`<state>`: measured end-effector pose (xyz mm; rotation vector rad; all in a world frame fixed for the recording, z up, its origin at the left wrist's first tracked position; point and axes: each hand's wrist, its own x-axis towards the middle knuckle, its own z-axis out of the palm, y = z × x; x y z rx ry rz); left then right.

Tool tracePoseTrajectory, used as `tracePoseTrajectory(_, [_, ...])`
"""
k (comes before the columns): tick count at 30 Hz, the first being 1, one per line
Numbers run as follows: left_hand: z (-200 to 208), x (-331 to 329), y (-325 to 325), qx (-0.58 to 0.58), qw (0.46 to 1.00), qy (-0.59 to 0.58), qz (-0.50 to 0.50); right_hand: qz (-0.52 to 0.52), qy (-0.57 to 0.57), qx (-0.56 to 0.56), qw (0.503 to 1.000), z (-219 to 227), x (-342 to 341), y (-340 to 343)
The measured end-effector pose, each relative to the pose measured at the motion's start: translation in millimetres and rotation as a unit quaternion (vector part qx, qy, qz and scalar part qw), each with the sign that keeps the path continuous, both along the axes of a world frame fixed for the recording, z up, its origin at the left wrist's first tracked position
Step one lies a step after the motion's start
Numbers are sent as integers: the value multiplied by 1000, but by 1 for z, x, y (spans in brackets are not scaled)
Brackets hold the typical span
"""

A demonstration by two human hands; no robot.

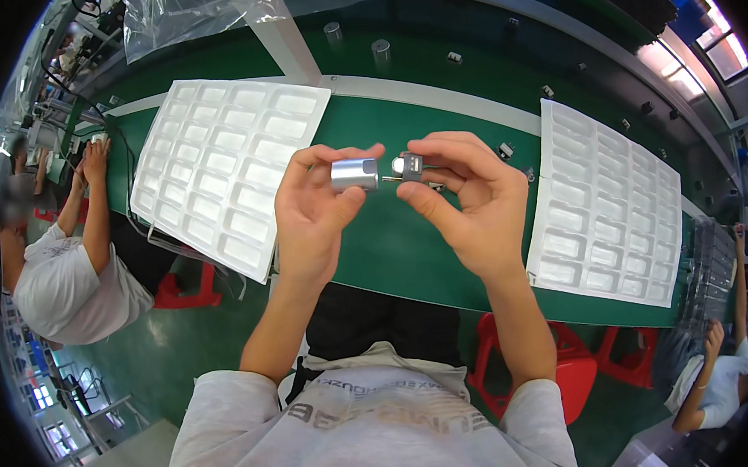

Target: Assembling small metal components by inserting internal parts into cylindrical housings at an assembly line.

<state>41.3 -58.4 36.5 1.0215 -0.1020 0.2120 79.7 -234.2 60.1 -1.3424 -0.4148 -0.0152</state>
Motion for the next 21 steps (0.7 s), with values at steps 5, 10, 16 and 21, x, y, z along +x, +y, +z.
tracePoseTrajectory(5, [-6,-4,1,82,994,-65,33,-2,-50,-48,998,1,-3,0])
tracePoseTrajectory(10, [-4,-6,1,50,996,-66,18,-6,-74,-35,997,1,-4,0])
tracePoseTrajectory(16, [-4,-6,3,40,998,-57,1,-2,-112,-43,993,1,-3,-3])
tracePoseTrajectory(21, [-2,-10,1,65,996,-59,-5,7,-137,-68,988,1,-1,1])
